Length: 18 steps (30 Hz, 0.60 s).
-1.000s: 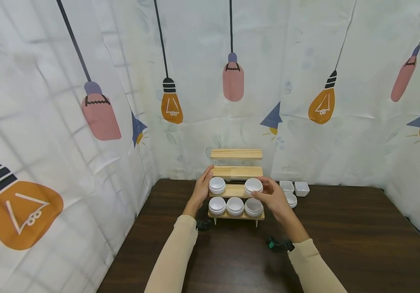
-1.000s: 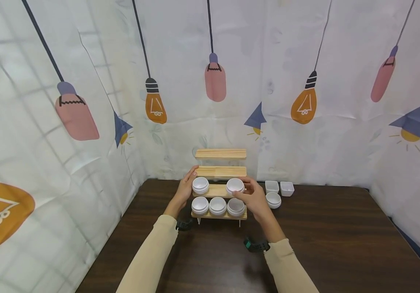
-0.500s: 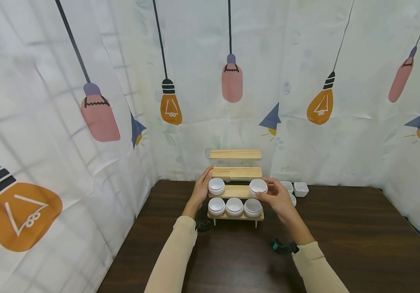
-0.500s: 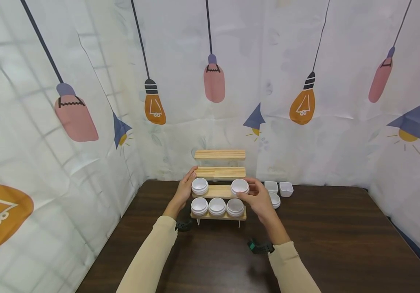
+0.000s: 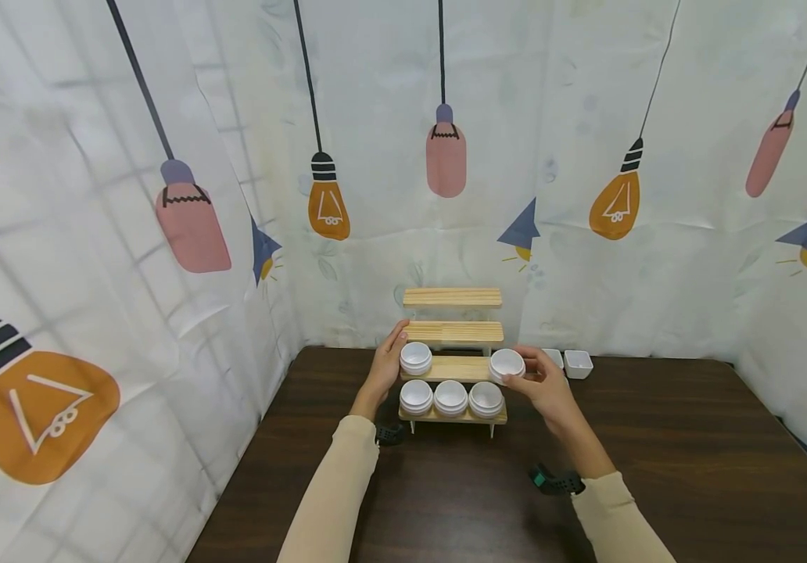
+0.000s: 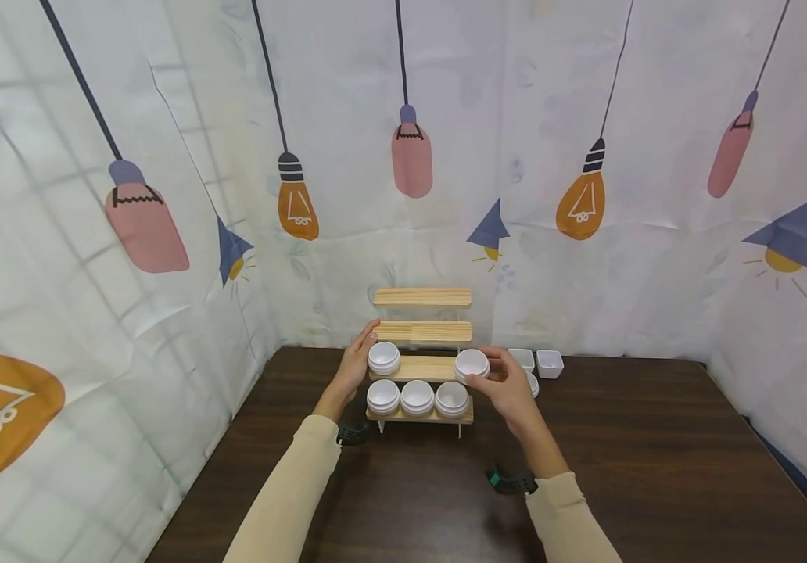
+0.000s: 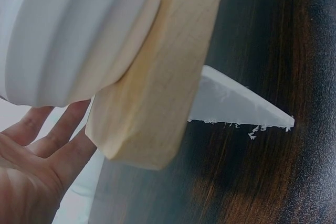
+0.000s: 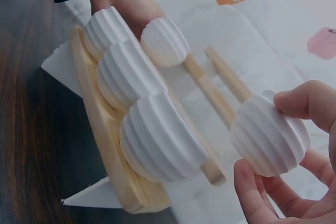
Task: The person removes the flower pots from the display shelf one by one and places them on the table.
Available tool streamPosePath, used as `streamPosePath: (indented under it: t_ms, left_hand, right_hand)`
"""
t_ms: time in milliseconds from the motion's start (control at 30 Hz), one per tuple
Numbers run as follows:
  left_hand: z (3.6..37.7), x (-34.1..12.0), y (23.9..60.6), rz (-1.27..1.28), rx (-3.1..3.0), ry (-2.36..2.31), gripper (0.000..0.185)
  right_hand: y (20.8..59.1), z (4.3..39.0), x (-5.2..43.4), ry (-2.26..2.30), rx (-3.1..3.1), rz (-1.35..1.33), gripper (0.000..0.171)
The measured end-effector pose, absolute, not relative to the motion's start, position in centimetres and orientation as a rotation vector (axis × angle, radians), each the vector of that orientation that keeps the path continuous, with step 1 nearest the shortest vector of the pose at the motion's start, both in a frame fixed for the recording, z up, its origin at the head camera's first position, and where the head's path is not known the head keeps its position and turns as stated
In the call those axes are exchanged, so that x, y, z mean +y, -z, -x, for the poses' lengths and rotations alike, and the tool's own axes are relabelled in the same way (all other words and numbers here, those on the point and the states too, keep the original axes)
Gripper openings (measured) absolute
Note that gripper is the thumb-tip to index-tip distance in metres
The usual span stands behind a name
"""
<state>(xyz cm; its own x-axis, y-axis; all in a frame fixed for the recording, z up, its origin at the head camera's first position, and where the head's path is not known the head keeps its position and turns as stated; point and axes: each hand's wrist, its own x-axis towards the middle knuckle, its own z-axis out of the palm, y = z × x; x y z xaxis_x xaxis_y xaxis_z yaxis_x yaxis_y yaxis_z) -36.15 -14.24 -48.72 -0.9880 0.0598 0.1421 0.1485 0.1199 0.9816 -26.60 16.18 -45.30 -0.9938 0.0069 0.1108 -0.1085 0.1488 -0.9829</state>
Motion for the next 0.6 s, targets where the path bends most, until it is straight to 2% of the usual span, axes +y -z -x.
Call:
streamPosePath:
  t_ms: [600]
  left_hand:
    - [36.2, -14.2, 48.7, 0.241, -2.290, 2.031, 0.047]
  right_hand:
    - [47.4, 25.9, 18.4, -1.966, -2.298, -0.103, 0.057]
